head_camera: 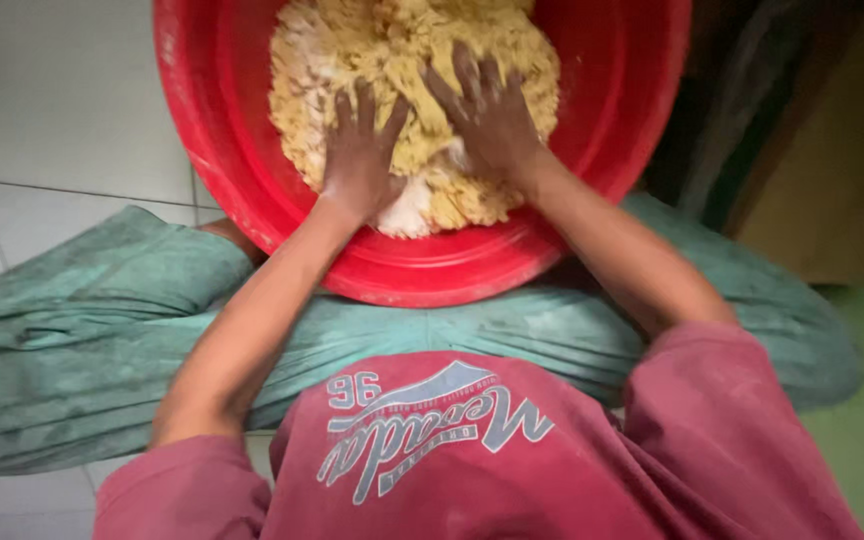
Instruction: The person sits on the floor with a large red plastic basin and mixes a crumbly yellow dough mixture by hand, repeatedly folding, pressing and turning the mass with both hands, occasionally reaching into a white sack of flour above the basin while working the mixture.
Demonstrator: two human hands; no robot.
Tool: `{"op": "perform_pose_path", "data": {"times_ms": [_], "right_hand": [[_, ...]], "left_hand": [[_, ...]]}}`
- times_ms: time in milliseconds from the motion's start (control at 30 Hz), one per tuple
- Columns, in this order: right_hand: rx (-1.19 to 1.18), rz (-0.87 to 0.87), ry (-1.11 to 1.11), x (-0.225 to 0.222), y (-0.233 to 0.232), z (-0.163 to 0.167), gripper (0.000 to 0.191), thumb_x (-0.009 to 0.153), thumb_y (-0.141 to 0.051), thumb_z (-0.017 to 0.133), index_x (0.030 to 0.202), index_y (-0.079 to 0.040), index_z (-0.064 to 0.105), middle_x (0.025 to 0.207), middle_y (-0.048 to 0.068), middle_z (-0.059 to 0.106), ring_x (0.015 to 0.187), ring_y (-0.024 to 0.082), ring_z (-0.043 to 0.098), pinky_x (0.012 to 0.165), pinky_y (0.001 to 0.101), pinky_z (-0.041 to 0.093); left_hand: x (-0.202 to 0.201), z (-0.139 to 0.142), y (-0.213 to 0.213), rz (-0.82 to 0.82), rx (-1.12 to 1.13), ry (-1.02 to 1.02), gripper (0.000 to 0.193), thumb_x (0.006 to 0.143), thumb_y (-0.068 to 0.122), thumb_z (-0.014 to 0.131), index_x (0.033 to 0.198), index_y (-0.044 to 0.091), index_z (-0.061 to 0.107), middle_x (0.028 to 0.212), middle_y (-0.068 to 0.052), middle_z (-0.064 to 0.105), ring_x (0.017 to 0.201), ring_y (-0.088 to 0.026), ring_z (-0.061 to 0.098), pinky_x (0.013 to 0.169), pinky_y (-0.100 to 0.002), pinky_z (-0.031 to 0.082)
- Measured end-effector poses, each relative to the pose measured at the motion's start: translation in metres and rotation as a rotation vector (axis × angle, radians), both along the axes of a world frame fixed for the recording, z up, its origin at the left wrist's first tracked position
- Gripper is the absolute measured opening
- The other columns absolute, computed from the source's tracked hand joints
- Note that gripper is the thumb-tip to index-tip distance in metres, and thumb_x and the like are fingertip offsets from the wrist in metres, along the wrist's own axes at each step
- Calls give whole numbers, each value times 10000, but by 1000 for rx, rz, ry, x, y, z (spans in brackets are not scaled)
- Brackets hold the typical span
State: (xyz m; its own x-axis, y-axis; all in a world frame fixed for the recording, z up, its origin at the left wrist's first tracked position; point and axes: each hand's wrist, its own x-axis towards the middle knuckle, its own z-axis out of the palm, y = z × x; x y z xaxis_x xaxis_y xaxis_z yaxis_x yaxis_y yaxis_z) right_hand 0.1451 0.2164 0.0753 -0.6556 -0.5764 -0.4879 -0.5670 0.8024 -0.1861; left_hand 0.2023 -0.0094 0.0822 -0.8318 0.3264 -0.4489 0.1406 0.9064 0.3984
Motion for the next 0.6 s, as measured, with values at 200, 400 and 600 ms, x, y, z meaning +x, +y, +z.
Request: {"op": "perform_pose_path", "data": {"times_ms": [200,400,600], "right_hand": [[-88,-75,-115,83,27,52,1206,679,-527,804,1621,-161,146,1547,394,193,1378,639,292,1057,735,325],[-250,11,312,52,-4,1,905,952,-229,711,1687,-277,186,1666,272,99,1507,552,166,1125,793,241],[-118,-117,76,-18,-26,-41,899,952,76,599,1702,-306,283,1662,266,171,1462,526,302,1080,743,327]], "left_hand": [[30,41,8,-121,-20,-147,1283,574,432,959,1607,131,261,1681,-359,-19,1525,-572,89,1121,-645,353],[-21,8,10,-206,-114,-161,1430,504,346,993,1661,156,173,1615,-285,-58,1476,-551,111,1144,-689,258],[-57,-53,-2,-145,-85,-89,1022,618,218,923,1521,68,470,1661,-266,170,1452,-532,294,1105,-676,375]]}}
